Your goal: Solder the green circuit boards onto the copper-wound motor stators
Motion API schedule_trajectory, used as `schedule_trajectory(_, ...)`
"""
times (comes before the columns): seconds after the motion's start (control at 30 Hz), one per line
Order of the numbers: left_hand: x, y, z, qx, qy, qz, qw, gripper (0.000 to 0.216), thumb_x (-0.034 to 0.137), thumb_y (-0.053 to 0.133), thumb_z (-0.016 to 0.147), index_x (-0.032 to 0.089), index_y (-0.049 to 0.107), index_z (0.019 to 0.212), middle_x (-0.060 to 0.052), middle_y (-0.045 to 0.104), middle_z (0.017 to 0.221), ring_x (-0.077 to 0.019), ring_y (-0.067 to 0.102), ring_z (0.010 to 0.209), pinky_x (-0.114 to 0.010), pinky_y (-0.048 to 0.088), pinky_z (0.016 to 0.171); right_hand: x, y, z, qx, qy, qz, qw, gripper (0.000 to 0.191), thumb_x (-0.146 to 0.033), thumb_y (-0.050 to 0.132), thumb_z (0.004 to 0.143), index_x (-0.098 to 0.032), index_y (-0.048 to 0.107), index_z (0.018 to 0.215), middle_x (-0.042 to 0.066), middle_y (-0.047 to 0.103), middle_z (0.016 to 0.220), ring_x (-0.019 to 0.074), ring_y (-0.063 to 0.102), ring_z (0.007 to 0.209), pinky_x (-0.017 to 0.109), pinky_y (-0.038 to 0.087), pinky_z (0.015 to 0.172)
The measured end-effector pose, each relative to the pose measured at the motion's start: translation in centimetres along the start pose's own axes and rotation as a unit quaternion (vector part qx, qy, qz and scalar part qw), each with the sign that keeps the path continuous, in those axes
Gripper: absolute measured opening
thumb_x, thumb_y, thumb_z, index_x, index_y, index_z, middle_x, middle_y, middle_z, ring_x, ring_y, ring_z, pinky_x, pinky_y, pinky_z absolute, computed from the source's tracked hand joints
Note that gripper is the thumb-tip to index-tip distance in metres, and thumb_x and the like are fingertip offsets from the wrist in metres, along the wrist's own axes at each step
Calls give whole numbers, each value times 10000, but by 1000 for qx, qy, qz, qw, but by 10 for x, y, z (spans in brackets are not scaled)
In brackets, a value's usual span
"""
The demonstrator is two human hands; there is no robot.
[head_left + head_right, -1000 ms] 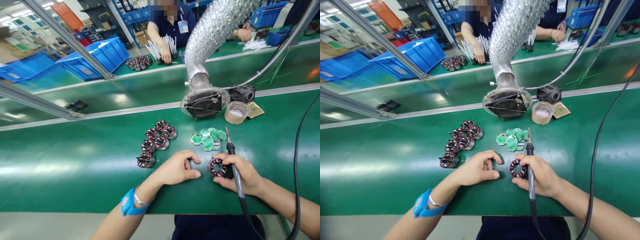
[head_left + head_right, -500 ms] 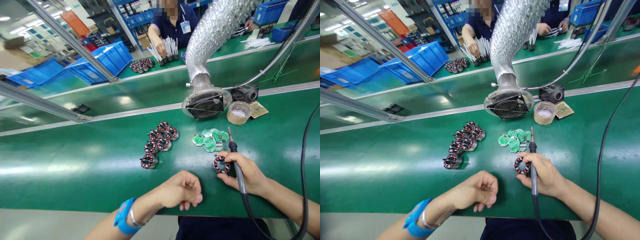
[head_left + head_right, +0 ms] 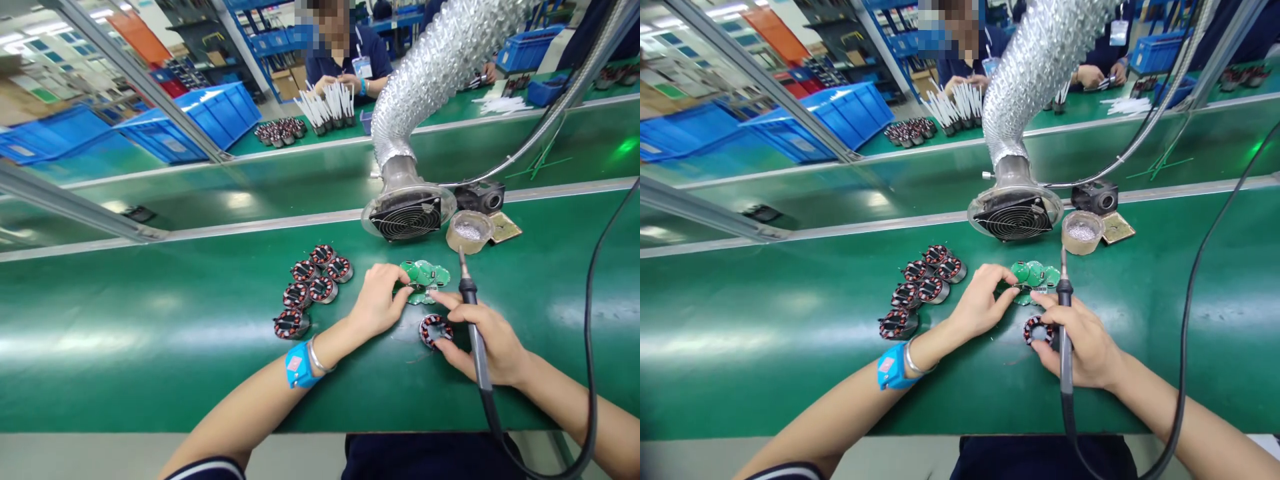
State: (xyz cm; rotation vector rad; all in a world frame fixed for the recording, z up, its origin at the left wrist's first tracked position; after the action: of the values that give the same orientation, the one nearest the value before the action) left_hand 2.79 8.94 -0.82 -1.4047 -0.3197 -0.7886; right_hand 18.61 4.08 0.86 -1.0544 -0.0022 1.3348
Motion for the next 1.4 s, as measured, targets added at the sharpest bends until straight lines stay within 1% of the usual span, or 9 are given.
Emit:
schedule_trajectory(0.13, 15, -5, -7, -54, -41, -217, 974, 64, 210, 524, 876, 172, 534, 926, -15, 598, 855, -142, 551, 753, -278, 453, 702, -13, -3, 18, -32, -46, -9, 998, 430, -68, 612, 802, -255, 448, 1153, 129, 488, 1444, 270, 491, 1313, 509, 487, 1018)
schedule_trajectory(0.33, 22, 18, -19, -127, -151, -475, 858, 403, 169, 668, 770, 174, 444, 1105, -6, 641, 835, -110, 613, 689, -241, 488, 675, -23, 0, 16, -81, -36, -12, 996, 411, -79, 568, 860, -265, 443, 1204, 105, 575, 1358, 233, 573, 1207, 435, 547, 932)
schedule_trajectory(0.5, 6, -2, -21, -89, -44, -225, 969, 135, 201, 546, 892, 174, 634, 990, -63, 703, 967, -169, 638, 865, -305, 492, 802, -16, -9, -2, -48, 30, -28, 998, 400, -143, 636, 837, -232, 437, 1173, 124, 660, 1178, 248, 631, 1091, 441, 537, 921)
schedule_trajectory(0.57, 4, 1, -24, -123, 11, -153, 980, 113, 196, 589, 873, 184, 688, 926, -48, 716, 935, -175, 641, 878, -301, 480, 831, -13, -8, -6, -47, 48, -36, 997, 389, -151, 628, 844, -223, 430, 1170, 132, 660, 1172, 243, 639, 1085, 434, 527, 937)
schedule_trajectory(0.7, 3, 15, -28, -179, 53, -224, 957, 123, 282, 664, 846, 178, 731, 844, -44, 716, 819, -156, 652, 773, -263, 493, 766, -13, -3, -6, -49, 53, -40, 997, 399, -157, 622, 846, -221, 430, 1191, 120, 658, 1161, 244, 639, 1068, 424, 532, 917)
schedule_trajectory(0.9, 8, 31, -25, -216, -36, -385, 897, 250, 377, 710, 778, 131, 722, 823, -34, 616, 770, -91, 571, 549, -209, 457, 533, -5, 1, -7, -69, 53, -35, 996, 465, -190, 648, 833, -207, 439, 1248, 114, 650, 1166, 259, 614, 1061, 422, 540, 887)
schedule_trajectory(1.1, 23, 35, -20, -252, -55, -334, 907, 130, 250, 716, 718, 122, 704, 737, 44, 491, 616, -49, 414, 517, -172, 342, 485, -13, -8, -2, -35, 40, -15, 998, 481, -160, 662, 809, -205, 445, 1235, 120, 645, 1205, 253, 607, 1064, 438, 508, 905)
schedule_trajectory(1.2, 23, 36, -20, -256, -77, -309, 913, 99, 216, 686, 706, 119, 677, 724, 52, 494, 584, -54, 411, 508, -174, 331, 469, -25, -13, 4, 14, 10, 1, 1000, 427, -48, 620, 801, -197, 477, 1175, 83, 685, 1030, 213, 613, 940, 391, 514, 824)
schedule_trajectory(1.4, 25, 41, -24, -257, -95, -355, 894, 55, 181, 631, 720, 131, 609, 716, 64, 483, 565, -50, 386, 497, -167, 314, 469, -36, -6, 9, 8, 2, -101, 995, 315, -23, 564, 831, -203, 526, 1087, 24, 642, 780, 168, 498, 702, 330, 447, 682)
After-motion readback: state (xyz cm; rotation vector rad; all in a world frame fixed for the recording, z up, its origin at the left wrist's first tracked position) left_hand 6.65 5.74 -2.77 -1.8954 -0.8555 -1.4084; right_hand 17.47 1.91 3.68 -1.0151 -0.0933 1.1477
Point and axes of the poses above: each hand's wrist, its own z-axis towards the middle knuckle, its own y-axis out of the palm, x = y × z, the point moved 8 cm from there along z, towards the middle knuckle
